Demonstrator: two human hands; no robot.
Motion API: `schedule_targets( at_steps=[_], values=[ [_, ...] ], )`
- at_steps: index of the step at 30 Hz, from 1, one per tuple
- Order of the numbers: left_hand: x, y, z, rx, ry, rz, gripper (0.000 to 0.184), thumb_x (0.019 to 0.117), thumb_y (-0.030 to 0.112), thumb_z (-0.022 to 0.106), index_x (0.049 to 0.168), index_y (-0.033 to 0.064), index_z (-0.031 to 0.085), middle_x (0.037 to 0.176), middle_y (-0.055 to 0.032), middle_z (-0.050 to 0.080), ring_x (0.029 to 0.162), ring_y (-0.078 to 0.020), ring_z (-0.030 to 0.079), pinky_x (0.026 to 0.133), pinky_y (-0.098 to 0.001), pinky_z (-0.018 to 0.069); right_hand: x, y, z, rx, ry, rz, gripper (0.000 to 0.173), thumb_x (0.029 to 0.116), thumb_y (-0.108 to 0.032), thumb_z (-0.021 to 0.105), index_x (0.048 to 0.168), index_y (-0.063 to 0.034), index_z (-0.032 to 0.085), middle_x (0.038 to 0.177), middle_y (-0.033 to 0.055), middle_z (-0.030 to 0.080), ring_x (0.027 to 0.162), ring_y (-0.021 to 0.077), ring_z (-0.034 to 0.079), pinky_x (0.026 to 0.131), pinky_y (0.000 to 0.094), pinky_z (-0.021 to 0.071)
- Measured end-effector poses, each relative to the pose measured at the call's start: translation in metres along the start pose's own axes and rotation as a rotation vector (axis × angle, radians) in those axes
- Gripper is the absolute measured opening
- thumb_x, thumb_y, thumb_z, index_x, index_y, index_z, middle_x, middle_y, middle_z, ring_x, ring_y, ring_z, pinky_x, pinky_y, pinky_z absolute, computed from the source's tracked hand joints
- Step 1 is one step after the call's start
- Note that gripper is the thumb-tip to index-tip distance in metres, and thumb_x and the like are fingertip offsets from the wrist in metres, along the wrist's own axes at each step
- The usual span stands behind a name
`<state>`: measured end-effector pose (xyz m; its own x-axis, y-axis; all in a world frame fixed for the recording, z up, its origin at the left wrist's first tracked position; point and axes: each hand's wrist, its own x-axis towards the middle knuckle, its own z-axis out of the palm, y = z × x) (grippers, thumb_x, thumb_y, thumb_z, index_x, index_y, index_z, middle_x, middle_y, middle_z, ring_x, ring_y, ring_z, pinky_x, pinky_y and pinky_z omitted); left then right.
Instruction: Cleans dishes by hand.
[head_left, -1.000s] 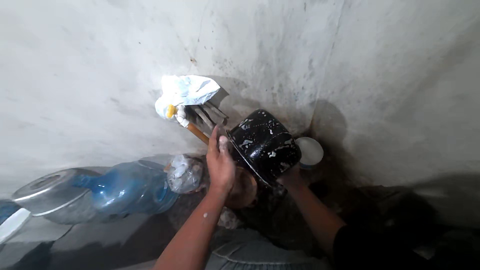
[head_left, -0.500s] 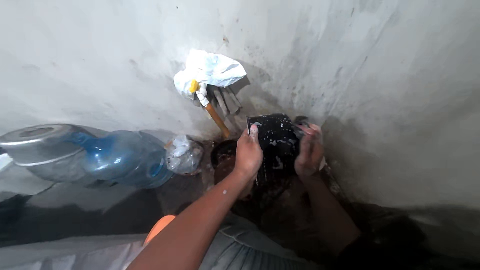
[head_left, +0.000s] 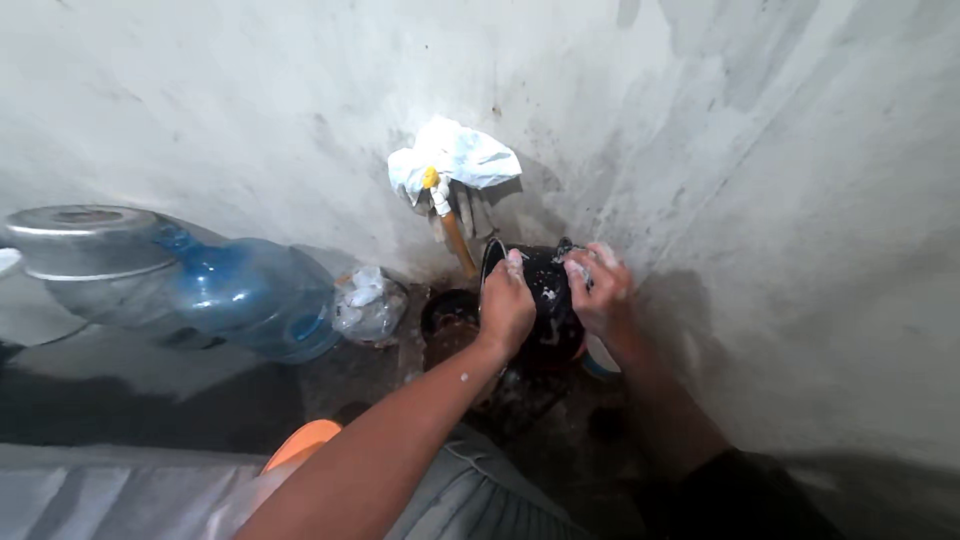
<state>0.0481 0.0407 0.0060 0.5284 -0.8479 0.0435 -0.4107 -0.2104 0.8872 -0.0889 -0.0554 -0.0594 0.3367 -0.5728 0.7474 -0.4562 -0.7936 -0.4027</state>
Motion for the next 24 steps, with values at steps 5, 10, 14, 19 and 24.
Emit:
schedule_targets(
  at_steps=[5,10,14,19,24],
  values=[
    [0.000,-0.005,-0.009,-0.024,-0.011,0.036,0.061,0.1123,0.045,0.019,0.114,0.0001,0.060,0.097,-0.0204,0.064,0.092,-0.0326,0.065,0.081,-0.0532,0.0524,-0.024,-0.007,0.007,0.055,0.068,-0.280,0.020,0.0962,-0.022,0.060,0.103,-0.0109,0.075,0.108,0.0139,0.073,0.110,0.0319,0.067,0.098,0.0501,0.0522],
    [-0.005,-0.005,-0.009,-0.084,-0.001,0.054,0.067,0.1115,0.048,0.015,0.116,-0.0001,0.062,0.105,-0.0209,0.066,0.101,-0.0321,0.066,0.088,-0.0540,0.0520,-0.021,-0.016,-0.002,0.050,-0.006,-0.261,0.025,0.0964,-0.021,0.057,0.106,-0.0090,0.077,0.115,0.0161,0.071,0.115,0.0347,0.064,0.101,0.0543,0.0489],
    [-0.003,-0.003,-0.011,-0.136,0.013,0.049,0.066,0.1118,0.047,0.017,0.121,-0.0004,0.062,0.112,-0.0211,0.066,0.108,-0.0304,0.064,0.094,-0.0523,0.0506,-0.014,-0.012,-0.001,0.076,0.074,-0.294,0.022,0.0967,-0.020,0.059,0.100,-0.0090,0.078,0.107,0.0142,0.074,0.107,0.0303,0.068,0.096,0.0487,0.0527],
    [-0.012,-0.002,-0.011,-0.127,0.013,0.028,0.071,0.1088,0.056,0.015,0.113,0.0031,0.062,0.099,-0.0191,0.065,0.091,-0.0307,0.065,0.077,-0.0524,0.0536,-0.012,-0.016,-0.001,0.069,0.007,-0.332,0.023,0.0971,-0.021,0.057,0.102,-0.0105,0.077,0.110,0.0148,0.073,0.110,0.0317,0.067,0.098,0.0504,0.0520],
    [-0.001,-0.004,-0.010,-0.135,0.015,0.003,0.065,0.1121,0.046,0.018,0.115,-0.0005,0.063,0.106,-0.0201,0.066,0.106,-0.0295,0.064,0.093,-0.0521,0.0497,-0.005,-0.008,-0.002,0.075,0.024,-0.270,0.020,0.0960,-0.015,0.062,0.102,-0.0035,0.078,0.110,0.0187,0.073,0.110,0.0359,0.067,0.098,0.0523,0.0528]
  ],
)
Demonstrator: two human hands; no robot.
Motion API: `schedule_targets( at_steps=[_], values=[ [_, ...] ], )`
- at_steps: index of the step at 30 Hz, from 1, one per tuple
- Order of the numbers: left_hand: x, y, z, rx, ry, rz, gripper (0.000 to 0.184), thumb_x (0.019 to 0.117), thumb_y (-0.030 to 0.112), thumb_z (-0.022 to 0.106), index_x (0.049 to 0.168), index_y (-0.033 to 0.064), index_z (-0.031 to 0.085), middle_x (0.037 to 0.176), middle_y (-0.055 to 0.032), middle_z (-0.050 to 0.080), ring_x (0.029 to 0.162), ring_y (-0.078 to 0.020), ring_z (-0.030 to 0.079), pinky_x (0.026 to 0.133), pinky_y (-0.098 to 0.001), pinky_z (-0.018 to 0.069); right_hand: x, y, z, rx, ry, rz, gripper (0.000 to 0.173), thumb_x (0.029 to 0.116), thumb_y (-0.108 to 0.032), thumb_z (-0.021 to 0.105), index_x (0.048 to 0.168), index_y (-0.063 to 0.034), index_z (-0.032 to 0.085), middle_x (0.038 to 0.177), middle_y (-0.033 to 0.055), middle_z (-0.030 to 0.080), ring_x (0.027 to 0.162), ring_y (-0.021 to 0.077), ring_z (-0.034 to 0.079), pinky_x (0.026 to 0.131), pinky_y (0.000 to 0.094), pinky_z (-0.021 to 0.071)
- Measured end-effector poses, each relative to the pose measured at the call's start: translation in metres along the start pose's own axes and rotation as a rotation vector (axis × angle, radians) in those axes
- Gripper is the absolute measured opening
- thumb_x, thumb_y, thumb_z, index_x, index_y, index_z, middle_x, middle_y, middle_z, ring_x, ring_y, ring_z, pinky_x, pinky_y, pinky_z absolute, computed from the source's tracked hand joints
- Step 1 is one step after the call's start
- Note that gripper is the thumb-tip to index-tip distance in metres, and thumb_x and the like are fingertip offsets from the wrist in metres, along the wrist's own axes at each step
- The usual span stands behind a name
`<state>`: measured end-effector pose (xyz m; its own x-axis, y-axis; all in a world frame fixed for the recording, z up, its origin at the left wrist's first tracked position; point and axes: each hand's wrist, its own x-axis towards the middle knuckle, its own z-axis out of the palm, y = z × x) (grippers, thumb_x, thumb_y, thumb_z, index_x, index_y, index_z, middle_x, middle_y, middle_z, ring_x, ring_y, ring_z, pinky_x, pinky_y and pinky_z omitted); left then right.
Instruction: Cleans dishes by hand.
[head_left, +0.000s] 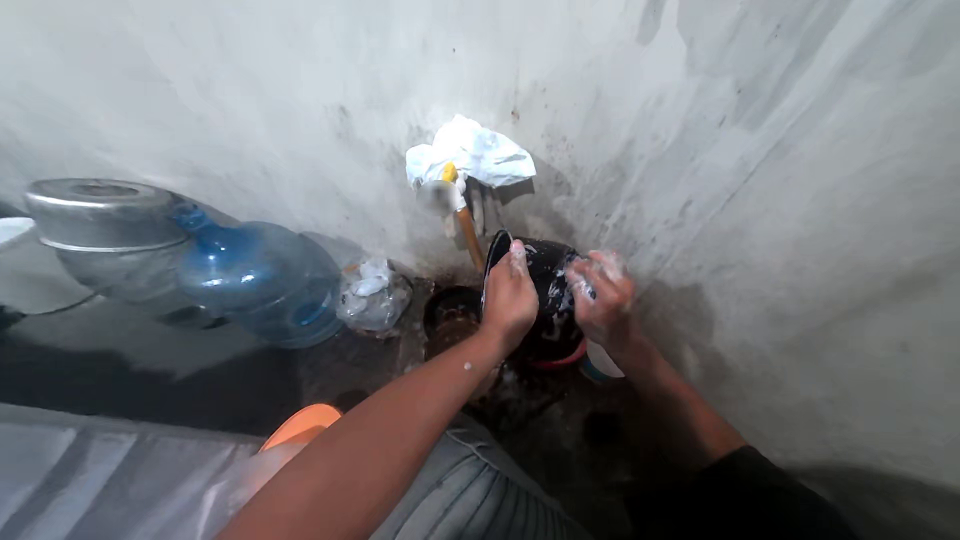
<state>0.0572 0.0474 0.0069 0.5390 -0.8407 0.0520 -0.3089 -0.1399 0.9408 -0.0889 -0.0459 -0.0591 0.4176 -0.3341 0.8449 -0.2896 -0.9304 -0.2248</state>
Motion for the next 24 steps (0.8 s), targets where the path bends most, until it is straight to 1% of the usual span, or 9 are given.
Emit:
schedule_targets(
  at_steps=[3,5,7,11,14,15,19,21,24],
  values=[
    [0.005,-0.001,0.000,-0.020,0.006,-0.009,0.066,0.1121,0.047,0.018,0.118,-0.0007,0.063,0.110,-0.0206,0.067,0.110,-0.0305,0.065,0.095,-0.0533,0.0499,-0.005,-0.004,0.005,0.015,0.008,-0.168,0.021,0.0963,-0.020,0.057,0.099,-0.0096,0.076,0.105,0.0141,0.074,0.106,0.0308,0.068,0.097,0.0492,0.0514],
    [0.005,0.003,0.001,-0.040,0.010,-0.019,0.066,0.1118,0.047,0.019,0.118,-0.0013,0.063,0.110,-0.0210,0.066,0.109,-0.0307,0.064,0.095,-0.0530,0.0493,0.000,0.002,0.002,-0.037,0.028,-0.060,0.022,0.0950,-0.017,0.060,0.099,-0.0063,0.079,0.106,0.0163,0.074,0.105,0.0330,0.069,0.095,0.0490,0.0540],
    [0.003,0.003,0.003,-0.039,0.012,-0.014,0.065,0.1118,0.047,0.019,0.115,0.0000,0.064,0.108,-0.0196,0.066,0.107,-0.0293,0.064,0.093,-0.0518,0.0503,0.002,0.000,-0.001,-0.043,0.018,0.019,0.019,0.0959,-0.014,0.063,0.103,-0.0036,0.078,0.110,0.0187,0.073,0.110,0.0364,0.068,0.099,0.0528,0.0533],
    [0.007,-0.001,0.004,-0.044,-0.005,0.007,0.066,0.1123,0.046,0.018,0.118,-0.0011,0.064,0.111,-0.0205,0.066,0.109,-0.0290,0.064,0.096,-0.0524,0.0501,0.000,0.002,0.005,0.049,0.019,-0.193,0.021,0.0968,-0.019,0.057,0.098,-0.0096,0.076,0.104,0.0136,0.074,0.105,0.0300,0.068,0.095,0.0484,0.0515],
    [0.006,0.001,0.004,-0.063,0.013,0.023,0.068,0.1115,0.049,0.017,0.119,-0.0003,0.065,0.112,-0.0190,0.067,0.111,-0.0271,0.064,0.097,-0.0508,0.0493,0.011,0.004,0.000,-0.013,0.013,0.031,0.020,0.0969,-0.016,0.062,0.101,-0.0035,0.078,0.110,0.0191,0.073,0.110,0.0354,0.067,0.097,0.0520,0.0533],
    [0.005,0.000,0.004,-0.068,0.016,0.045,0.070,0.1111,0.050,0.016,0.117,0.0009,0.065,0.110,-0.0175,0.067,0.108,-0.0257,0.065,0.095,-0.0496,0.0505,0.008,-0.001,0.000,-0.021,-0.008,0.028,0.021,0.0972,-0.018,0.061,0.102,-0.0039,0.077,0.111,0.0194,0.072,0.111,0.0359,0.067,0.099,0.0533,0.0526],
    [0.002,-0.005,0.000,-0.087,0.001,0.160,0.077,0.1058,0.063,0.011,0.111,0.0085,0.066,0.097,-0.0117,0.068,0.090,-0.0209,0.067,0.079,-0.0463,0.0564,0.003,-0.003,0.011,0.052,-0.035,-0.321,0.021,0.0982,-0.028,0.059,0.096,-0.0172,0.076,0.097,0.0067,0.074,0.098,0.0234,0.068,0.094,0.0478,0.0508],
    [0.004,-0.005,0.002,-0.060,0.026,0.230,0.072,0.1083,0.057,0.012,0.105,0.0069,0.063,0.089,-0.0109,0.064,0.083,-0.0198,0.066,0.074,-0.0434,0.0551,0.026,0.002,0.005,0.071,-0.065,-0.211,0.022,0.0974,-0.027,0.061,0.096,-0.0141,0.078,0.101,0.0103,0.073,0.101,0.0264,0.068,0.094,0.0488,0.0502],
    [0.003,0.002,0.001,-0.028,0.026,0.309,0.064,0.1115,0.049,0.018,0.115,0.0044,0.064,0.097,-0.0128,0.067,0.092,-0.0192,0.068,0.083,-0.0430,0.0562,0.080,0.009,-0.010,0.130,-0.227,0.166,0.021,0.0989,-0.024,0.064,0.105,-0.0091,0.077,0.113,0.0122,0.070,0.109,0.0275,0.066,0.094,0.0502,0.0538]
  ],
)
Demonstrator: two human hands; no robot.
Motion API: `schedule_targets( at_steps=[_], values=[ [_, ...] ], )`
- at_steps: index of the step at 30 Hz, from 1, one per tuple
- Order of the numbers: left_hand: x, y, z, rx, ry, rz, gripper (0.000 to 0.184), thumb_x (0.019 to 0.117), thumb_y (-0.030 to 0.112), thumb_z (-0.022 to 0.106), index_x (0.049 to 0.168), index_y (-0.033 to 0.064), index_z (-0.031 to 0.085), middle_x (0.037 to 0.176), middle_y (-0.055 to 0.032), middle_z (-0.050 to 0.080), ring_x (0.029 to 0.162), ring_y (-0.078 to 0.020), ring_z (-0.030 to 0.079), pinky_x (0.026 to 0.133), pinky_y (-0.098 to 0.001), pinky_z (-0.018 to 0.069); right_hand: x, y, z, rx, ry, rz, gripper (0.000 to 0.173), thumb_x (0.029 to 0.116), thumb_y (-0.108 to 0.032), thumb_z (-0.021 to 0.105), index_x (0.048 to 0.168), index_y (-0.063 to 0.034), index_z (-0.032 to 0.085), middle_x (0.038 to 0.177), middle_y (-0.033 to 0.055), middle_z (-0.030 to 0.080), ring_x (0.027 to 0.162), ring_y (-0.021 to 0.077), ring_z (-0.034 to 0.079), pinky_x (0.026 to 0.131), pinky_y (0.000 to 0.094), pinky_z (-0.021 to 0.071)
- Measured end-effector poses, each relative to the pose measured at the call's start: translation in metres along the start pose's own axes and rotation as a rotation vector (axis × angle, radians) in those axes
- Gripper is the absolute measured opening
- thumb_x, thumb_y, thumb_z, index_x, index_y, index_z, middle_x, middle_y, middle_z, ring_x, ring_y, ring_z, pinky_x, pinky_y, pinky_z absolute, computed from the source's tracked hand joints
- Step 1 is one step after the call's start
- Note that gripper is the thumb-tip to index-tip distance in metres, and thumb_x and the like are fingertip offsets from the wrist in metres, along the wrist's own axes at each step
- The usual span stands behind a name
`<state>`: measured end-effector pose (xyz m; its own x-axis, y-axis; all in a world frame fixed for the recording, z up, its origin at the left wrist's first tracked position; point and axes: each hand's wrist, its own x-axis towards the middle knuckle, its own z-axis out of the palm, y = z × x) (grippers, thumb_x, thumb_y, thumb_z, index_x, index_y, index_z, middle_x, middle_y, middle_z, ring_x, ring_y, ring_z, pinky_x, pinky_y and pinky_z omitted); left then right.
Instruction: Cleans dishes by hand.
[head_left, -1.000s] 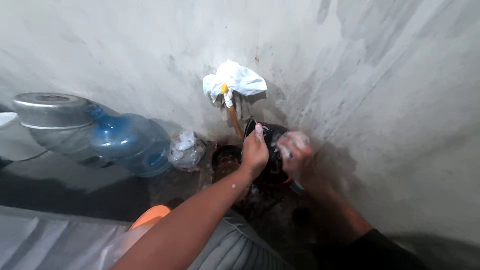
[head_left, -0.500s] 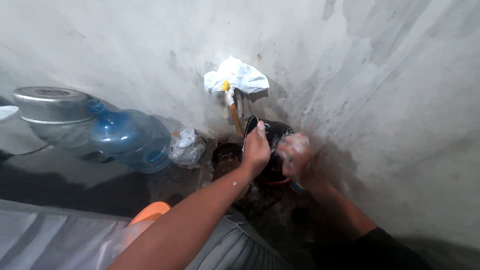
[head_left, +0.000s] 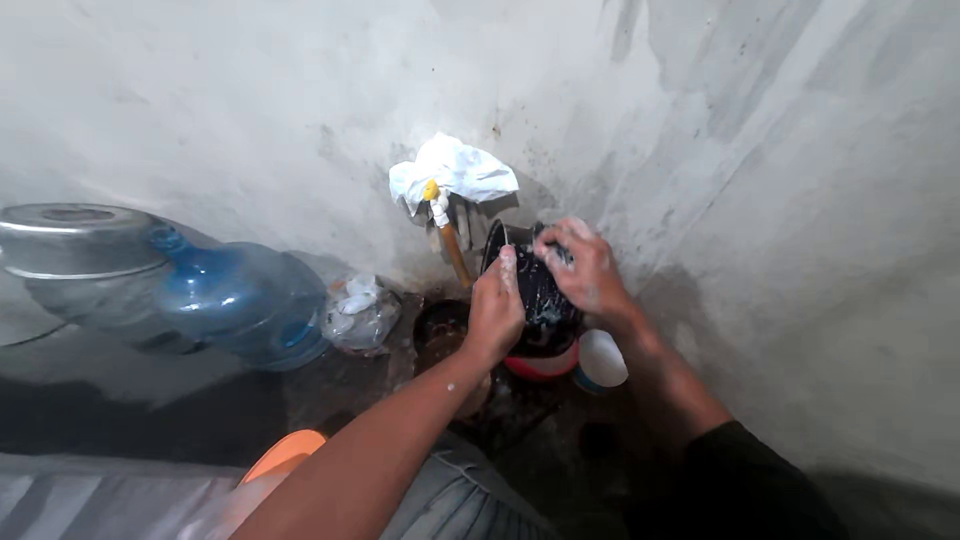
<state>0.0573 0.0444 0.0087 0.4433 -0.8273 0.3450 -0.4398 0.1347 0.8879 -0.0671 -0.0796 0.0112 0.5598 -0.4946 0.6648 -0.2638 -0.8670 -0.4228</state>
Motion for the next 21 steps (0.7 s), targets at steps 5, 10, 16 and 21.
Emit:
schedule_targets(
  at_steps=[5,10,16,21],
  values=[
    [0.002,0.009,-0.001,0.030,0.007,-0.140,0.056,0.1124,0.044,0.026,0.111,0.0042,0.065,0.093,-0.0133,0.066,0.086,-0.0221,0.067,0.079,-0.0456,0.0555,-0.015,-0.016,0.013,-0.128,0.054,-0.006,0.023,0.1004,-0.026,0.062,0.110,-0.0100,0.075,0.116,0.0127,0.069,0.112,0.0290,0.065,0.095,0.0494,0.0543],
    [0.002,0.008,0.002,0.101,0.013,-0.432,0.044,0.1125,0.037,0.035,0.115,0.0007,0.059,0.092,-0.0193,0.064,0.084,-0.0317,0.065,0.075,-0.0517,0.0538,-0.127,0.017,0.075,-0.223,0.455,-0.446,0.019,0.0979,-0.034,0.063,0.097,-0.0163,0.068,0.105,0.0065,0.070,0.109,0.0240,0.064,0.105,0.0442,0.0457],
    [0.011,0.014,0.014,0.196,-0.074,-0.478,0.042,0.1129,0.034,0.035,0.118,-0.0006,0.059,0.100,-0.0200,0.065,0.096,-0.0322,0.066,0.086,-0.0523,0.0533,-0.076,0.001,0.034,-0.284,0.281,-0.082,0.029,0.0985,-0.025,0.055,0.102,-0.0073,0.077,0.110,0.0165,0.074,0.108,0.0363,0.068,0.094,0.0554,0.0510],
    [0.016,0.005,0.018,0.127,-0.016,-0.616,0.042,0.1130,0.034,0.034,0.117,-0.0005,0.058,0.101,-0.0202,0.062,0.094,-0.0329,0.063,0.082,-0.0529,0.0517,-0.120,0.013,0.054,-0.192,0.357,-0.234,0.022,0.0977,-0.024,0.057,0.098,-0.0105,0.075,0.107,0.0122,0.073,0.111,0.0297,0.066,0.101,0.0507,0.0501]
  ],
)
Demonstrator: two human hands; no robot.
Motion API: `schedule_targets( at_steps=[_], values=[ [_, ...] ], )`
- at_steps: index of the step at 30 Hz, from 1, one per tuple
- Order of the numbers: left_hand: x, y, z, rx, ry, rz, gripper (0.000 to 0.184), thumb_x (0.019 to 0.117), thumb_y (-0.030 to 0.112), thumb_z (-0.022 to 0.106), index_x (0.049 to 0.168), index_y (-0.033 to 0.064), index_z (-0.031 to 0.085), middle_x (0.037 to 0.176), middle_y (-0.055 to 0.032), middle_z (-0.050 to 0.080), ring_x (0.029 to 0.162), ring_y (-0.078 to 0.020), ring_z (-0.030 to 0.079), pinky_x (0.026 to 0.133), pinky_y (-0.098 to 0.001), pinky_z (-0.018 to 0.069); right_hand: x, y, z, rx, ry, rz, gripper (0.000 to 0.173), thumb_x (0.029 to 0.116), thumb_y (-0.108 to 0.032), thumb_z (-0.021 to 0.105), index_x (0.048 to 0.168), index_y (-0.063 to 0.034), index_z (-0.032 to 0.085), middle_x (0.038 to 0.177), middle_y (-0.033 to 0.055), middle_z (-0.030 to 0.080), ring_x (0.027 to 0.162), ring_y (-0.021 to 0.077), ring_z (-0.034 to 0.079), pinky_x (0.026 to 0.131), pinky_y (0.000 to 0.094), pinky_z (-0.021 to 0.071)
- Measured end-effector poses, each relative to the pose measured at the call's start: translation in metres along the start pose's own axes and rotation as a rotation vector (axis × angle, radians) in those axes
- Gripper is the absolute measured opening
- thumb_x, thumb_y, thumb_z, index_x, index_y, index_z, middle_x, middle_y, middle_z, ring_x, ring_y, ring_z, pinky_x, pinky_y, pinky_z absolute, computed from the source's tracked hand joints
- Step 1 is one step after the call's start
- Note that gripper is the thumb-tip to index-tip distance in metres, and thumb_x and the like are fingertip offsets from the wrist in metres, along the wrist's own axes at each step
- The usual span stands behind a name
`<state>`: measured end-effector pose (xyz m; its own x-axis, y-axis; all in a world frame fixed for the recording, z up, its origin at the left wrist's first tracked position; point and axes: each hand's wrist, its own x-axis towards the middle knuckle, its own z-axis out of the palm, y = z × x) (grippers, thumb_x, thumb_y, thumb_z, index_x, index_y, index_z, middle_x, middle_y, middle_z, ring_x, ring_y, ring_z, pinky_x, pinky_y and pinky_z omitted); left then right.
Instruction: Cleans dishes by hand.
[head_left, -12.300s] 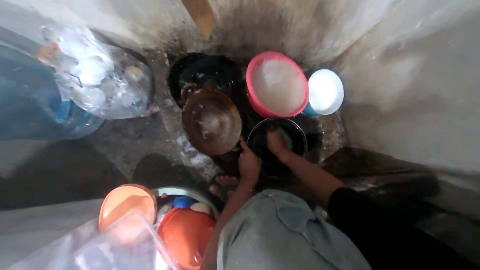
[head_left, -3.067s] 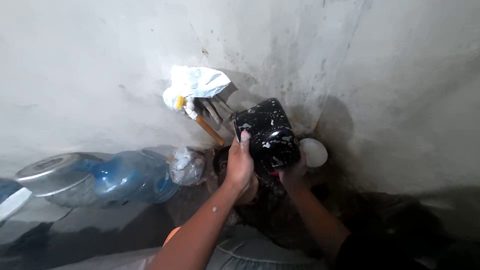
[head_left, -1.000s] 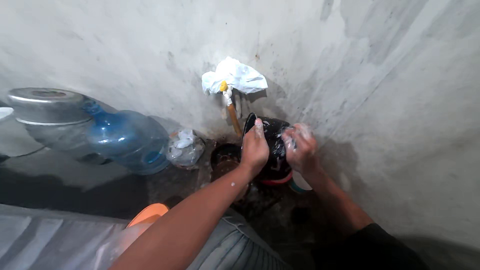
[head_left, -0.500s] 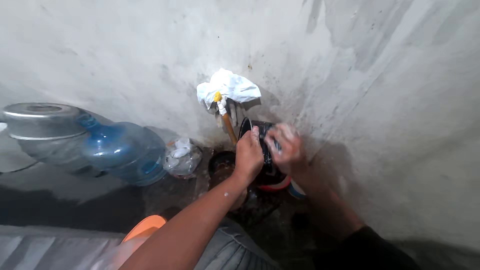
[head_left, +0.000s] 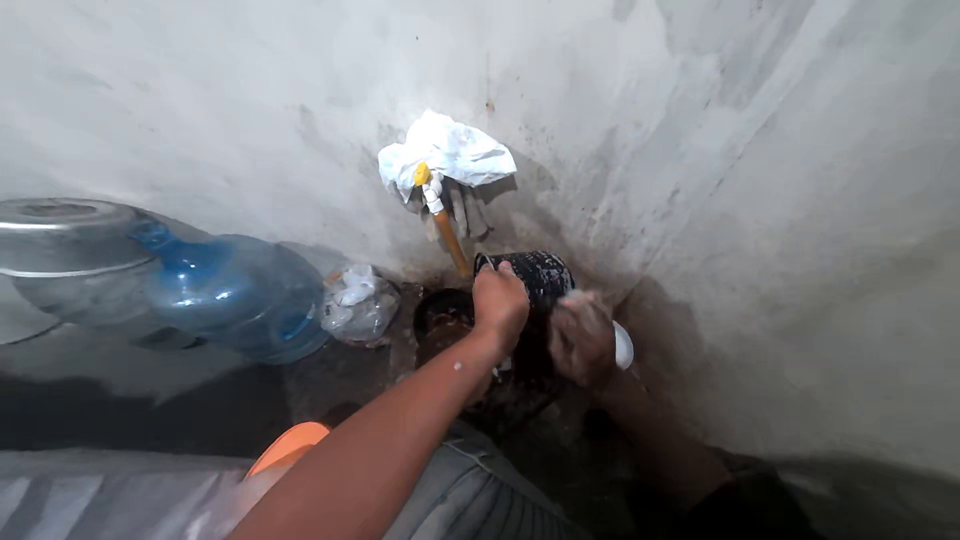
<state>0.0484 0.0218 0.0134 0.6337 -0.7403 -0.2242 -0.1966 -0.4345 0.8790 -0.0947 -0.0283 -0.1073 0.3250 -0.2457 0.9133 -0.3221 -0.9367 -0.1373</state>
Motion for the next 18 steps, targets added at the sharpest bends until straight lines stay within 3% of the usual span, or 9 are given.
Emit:
schedule_targets(
  at_steps=[2,4,7,9,12,15,18],
  values=[
    [0.003,-0.001,0.000,-0.003,0.006,-0.037,0.043,0.1131,0.034,0.033,0.120,-0.0008,0.057,0.104,-0.0213,0.063,0.097,-0.0340,0.064,0.084,-0.0537,0.0516,-0.028,0.011,0.003,0.016,0.096,-0.121,0.018,0.0996,-0.027,0.055,0.095,-0.0151,0.068,0.108,0.0062,0.070,0.113,0.0234,0.062,0.106,0.0429,0.0455],
    [0.003,0.001,0.002,0.034,-0.001,-0.050,0.043,0.1133,0.034,0.032,0.121,-0.0012,0.056,0.105,-0.0219,0.063,0.099,-0.0347,0.064,0.085,-0.0537,0.0515,-0.023,0.020,0.002,-0.004,0.106,-0.116,0.019,0.1006,-0.027,0.053,0.095,-0.0143,0.066,0.108,0.0064,0.069,0.112,0.0232,0.062,0.105,0.0418,0.0452],
    [-0.003,0.000,0.006,0.060,-0.030,-0.011,0.044,0.1128,0.036,0.033,0.121,-0.0007,0.057,0.103,-0.0224,0.064,0.095,-0.0359,0.065,0.081,-0.0548,0.0524,0.028,0.021,-0.002,-0.011,-0.060,0.113,0.027,0.0982,-0.024,0.056,0.095,-0.0058,0.076,0.103,0.0157,0.074,0.101,0.0318,0.069,0.090,0.0484,0.0541],
    [-0.007,-0.004,0.007,0.034,-0.041,0.025,0.045,0.1126,0.037,0.032,0.116,-0.0002,0.056,0.095,-0.0221,0.061,0.083,-0.0357,0.062,0.068,-0.0538,0.0511,0.048,0.016,-0.005,-0.008,-0.192,0.220,0.028,0.0988,-0.024,0.056,0.101,-0.0068,0.078,0.110,0.0160,0.073,0.107,0.0331,0.068,0.092,0.0499,0.0549],
    [0.002,0.000,0.006,0.000,-0.029,-0.071,0.043,0.1129,0.035,0.033,0.122,0.0007,0.058,0.105,-0.0212,0.063,0.097,-0.0349,0.064,0.083,-0.0548,0.0516,0.006,0.009,-0.002,0.019,-0.055,0.048,0.022,0.0982,-0.023,0.057,0.097,-0.0092,0.074,0.104,0.0123,0.072,0.106,0.0288,0.067,0.097,0.0489,0.0517],
    [0.009,-0.001,0.005,0.012,0.017,-0.085,0.042,0.1131,0.035,0.033,0.125,0.0008,0.055,0.107,-0.0220,0.063,0.100,-0.0353,0.064,0.085,-0.0545,0.0515,-0.040,0.024,0.006,0.128,0.096,-0.190,0.013,0.0995,-0.028,0.059,0.099,-0.0156,0.064,0.111,0.0048,0.067,0.115,0.0216,0.060,0.107,0.0408,0.0447],
    [0.006,0.003,0.004,0.037,0.027,-0.051,0.045,0.1134,0.035,0.031,0.130,-0.0006,0.053,0.112,-0.0231,0.064,0.106,-0.0357,0.064,0.090,-0.0542,0.0517,-0.021,0.029,0.008,0.089,0.121,-0.134,0.018,0.1019,-0.028,0.056,0.101,-0.0134,0.066,0.108,0.0066,0.068,0.110,0.0218,0.062,0.102,0.0392,0.0477]
  ],
)
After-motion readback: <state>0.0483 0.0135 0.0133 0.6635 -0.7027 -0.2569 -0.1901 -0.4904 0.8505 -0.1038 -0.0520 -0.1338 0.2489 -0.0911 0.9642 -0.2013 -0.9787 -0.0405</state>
